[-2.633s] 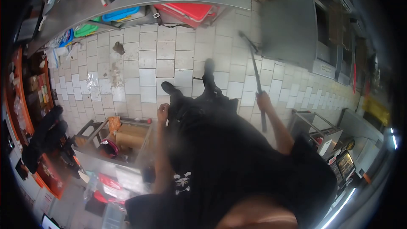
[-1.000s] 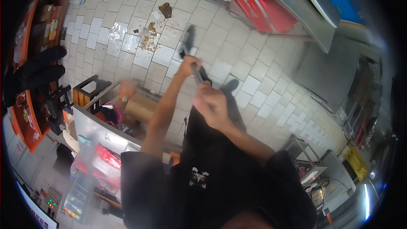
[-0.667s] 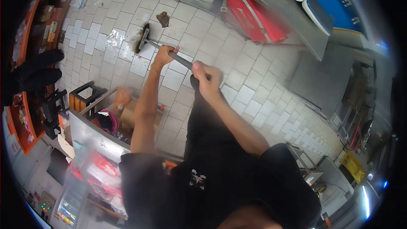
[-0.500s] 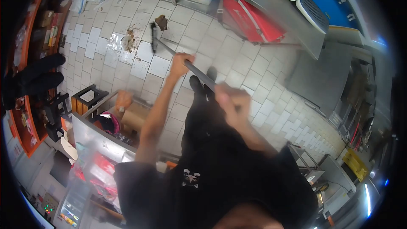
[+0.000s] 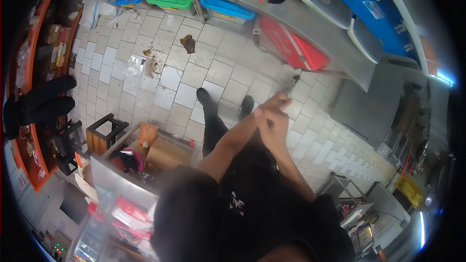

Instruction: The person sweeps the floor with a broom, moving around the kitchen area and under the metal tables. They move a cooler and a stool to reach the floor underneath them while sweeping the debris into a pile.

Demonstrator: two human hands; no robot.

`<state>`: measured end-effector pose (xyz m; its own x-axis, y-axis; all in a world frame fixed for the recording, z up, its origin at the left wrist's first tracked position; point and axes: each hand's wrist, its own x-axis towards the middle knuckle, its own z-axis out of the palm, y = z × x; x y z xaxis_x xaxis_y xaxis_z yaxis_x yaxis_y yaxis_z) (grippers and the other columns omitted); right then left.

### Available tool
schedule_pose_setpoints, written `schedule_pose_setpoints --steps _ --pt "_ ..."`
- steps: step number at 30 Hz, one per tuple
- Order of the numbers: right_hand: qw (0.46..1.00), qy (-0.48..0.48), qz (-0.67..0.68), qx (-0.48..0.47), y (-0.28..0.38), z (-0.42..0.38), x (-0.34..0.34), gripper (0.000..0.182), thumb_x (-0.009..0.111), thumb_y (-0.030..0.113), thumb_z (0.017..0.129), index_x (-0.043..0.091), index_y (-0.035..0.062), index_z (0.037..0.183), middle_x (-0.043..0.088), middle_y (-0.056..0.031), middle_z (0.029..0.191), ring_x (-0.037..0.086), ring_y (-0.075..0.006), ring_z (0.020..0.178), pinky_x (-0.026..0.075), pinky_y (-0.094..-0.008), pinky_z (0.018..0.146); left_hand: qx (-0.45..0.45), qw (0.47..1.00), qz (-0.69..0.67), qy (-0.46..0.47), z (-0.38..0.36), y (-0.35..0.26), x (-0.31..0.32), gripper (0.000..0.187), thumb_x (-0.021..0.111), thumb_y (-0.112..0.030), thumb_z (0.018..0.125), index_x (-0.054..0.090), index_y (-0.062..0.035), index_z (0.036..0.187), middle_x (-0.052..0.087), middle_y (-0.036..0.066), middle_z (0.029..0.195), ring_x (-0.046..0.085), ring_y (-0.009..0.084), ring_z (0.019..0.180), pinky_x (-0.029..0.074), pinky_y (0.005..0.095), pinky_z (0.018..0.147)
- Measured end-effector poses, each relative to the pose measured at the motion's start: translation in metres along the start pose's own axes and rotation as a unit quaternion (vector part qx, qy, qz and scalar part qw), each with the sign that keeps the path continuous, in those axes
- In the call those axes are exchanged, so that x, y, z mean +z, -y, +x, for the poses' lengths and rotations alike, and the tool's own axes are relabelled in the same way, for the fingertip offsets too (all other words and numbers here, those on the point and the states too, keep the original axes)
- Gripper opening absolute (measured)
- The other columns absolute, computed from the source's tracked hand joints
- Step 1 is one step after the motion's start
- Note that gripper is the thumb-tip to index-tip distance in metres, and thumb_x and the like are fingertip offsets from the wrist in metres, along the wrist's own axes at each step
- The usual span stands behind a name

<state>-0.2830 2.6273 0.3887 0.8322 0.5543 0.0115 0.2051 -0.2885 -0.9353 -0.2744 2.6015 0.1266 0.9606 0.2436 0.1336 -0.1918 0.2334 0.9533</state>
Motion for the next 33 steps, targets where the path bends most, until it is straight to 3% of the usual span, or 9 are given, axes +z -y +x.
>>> schedule_pose_setpoints --steps 1,5,13,19,24,29,30,31,33 --pt "1.0 0.0 0.008 0.012 -0.006 0.009 0.013 0.031 0.065 0.005 0.082 0.049 -0.0002 0.056 0.043 -0.0064 0.05 0.039 -0.0197 0.048 0.03 -0.0321 0.049 0.016 1.0 0.011 0.011 0.008 -0.007 -0.026 0.03 0.06 -0.031 0.092 0.054 -0.0026 0.098 0.059 0.009 0.083 0.049 0.0121 0.07 0.039 0.0312 0.059" --pt "0.988 0.1 0.118 -0.028 0.033 0.029 0.066 0.031 0.063 0.006 0.083 0.049 0.0001 0.056 0.042 -0.0059 0.052 0.038 -0.0174 0.049 0.03 -0.0318 0.051 -0.184 0.978 0.058 -0.081 -0.001 -0.083 -0.122 0.029 0.055 -0.03 0.095 0.056 -0.0036 0.081 0.052 0.003 0.07 0.044 0.0123 0.063 0.037 0.0328 0.055" --pt "0.936 0.237 0.199 -0.167 0.104 0.038 0.239 0.032 0.065 0.003 0.077 0.046 0.0054 0.051 0.044 -0.006 0.05 0.044 -0.0219 0.048 0.034 -0.0348 0.054 -0.087 0.936 0.264 -0.218 -0.06 -0.094 -0.367 0.033 0.058 -0.025 0.092 0.051 -0.0048 0.068 0.047 0.003 0.059 0.039 0.0132 0.055 0.034 0.0323 0.051" --pt "0.927 0.23 0.25 -0.158 0.12 0.053 0.286 0.039 0.062 0.0 0.078 0.038 0.0048 0.049 0.041 -0.0055 0.049 0.041 -0.0218 0.047 0.034 -0.0346 0.053 -0.05 0.869 0.381 -0.313 -0.077 -0.131 -0.451 0.039 0.059 -0.022 0.091 0.047 -0.0057 0.058 0.044 0.003 0.05 0.036 0.014 0.049 0.032 0.0319 0.049" --pt "0.938 0.206 0.227 -0.16 0.155 0.059 0.216 0.042 0.063 -0.007 0.074 0.032 0.0051 0.049 0.034 -0.0055 0.049 0.038 -0.0231 0.044 0.031 -0.0336 0.048 -0.015 0.911 0.301 -0.283 -0.058 -0.182 -0.391 0.043 0.062 -0.019 0.089 0.046 -0.0063 0.051 0.043 0.005 0.045 0.038 0.0189 0.045 0.032 0.0319 0.048" --pt "0.955 0.19 0.173 -0.151 0.176 0.05 0.166 0.038 0.067 -0.006 0.072 0.041 0.0071 0.047 0.041 -0.0044 0.047 0.041 -0.0202 0.041 0.03 -0.0325 0.046 -0.044 0.982 0.145 -0.112 -0.038 -0.161 -0.29 0.02 0.061 -0.004 0.073 0.052 -0.0074 0.055 0.047 0.005 0.05 0.048 0.0198 0.046 0.036 0.0316 0.049" --pt "0.969 0.157 0.137 -0.135 0.169 0.05 0.163 0.039 0.064 -0.007 0.072 0.037 0.0066 0.048 0.037 -0.0049 0.048 0.038 -0.0222 0.042 0.028 -0.0336 0.046 0.02 0.983 0.161 -0.086 -0.026 -0.15 -0.271 0.024 0.06 -0.003 0.074 0.052 -0.0075 0.053 0.048 0.005 0.049 0.048 0.0211 0.045 0.035 0.032 0.047" --pt "0.98 0.125 0.1 -0.118 0.161 0.05 0.159 0.04 0.061 -0.008 0.073 0.032 0.0061 0.049 0.033 -0.0054 0.049 0.035 -0.0242 0.042 0.026 -0.0346 0.045 -0.111 0.991 -0.076 -0.013 -0.016 -0.131 -0.255 0.031 0.061 -0.007 0.079 0.05 -0.0055 0.05 0.048 0.008 0.047 0.048 0.0237 0.045 0.036 0.0344 0.047" --pt "0.995 0.05 0.017 -0.083 0.134 0.058 0.153 0.038 0.067 -0.004 0.074 0.04 0.0051 0.048 0.038 -0.0055 0.046 0.038 -0.0209 0.039 0.027 -0.0323 0.043 -0.036 0.989 0.136 0.036 0.006 -0.097 -0.219 0.045 0.059 -0.021 0.089 0.048 -0.002 0.05 0.046 0.013 0.045 0.049 0.0292 0.045 0.038 0.0393 0.05"
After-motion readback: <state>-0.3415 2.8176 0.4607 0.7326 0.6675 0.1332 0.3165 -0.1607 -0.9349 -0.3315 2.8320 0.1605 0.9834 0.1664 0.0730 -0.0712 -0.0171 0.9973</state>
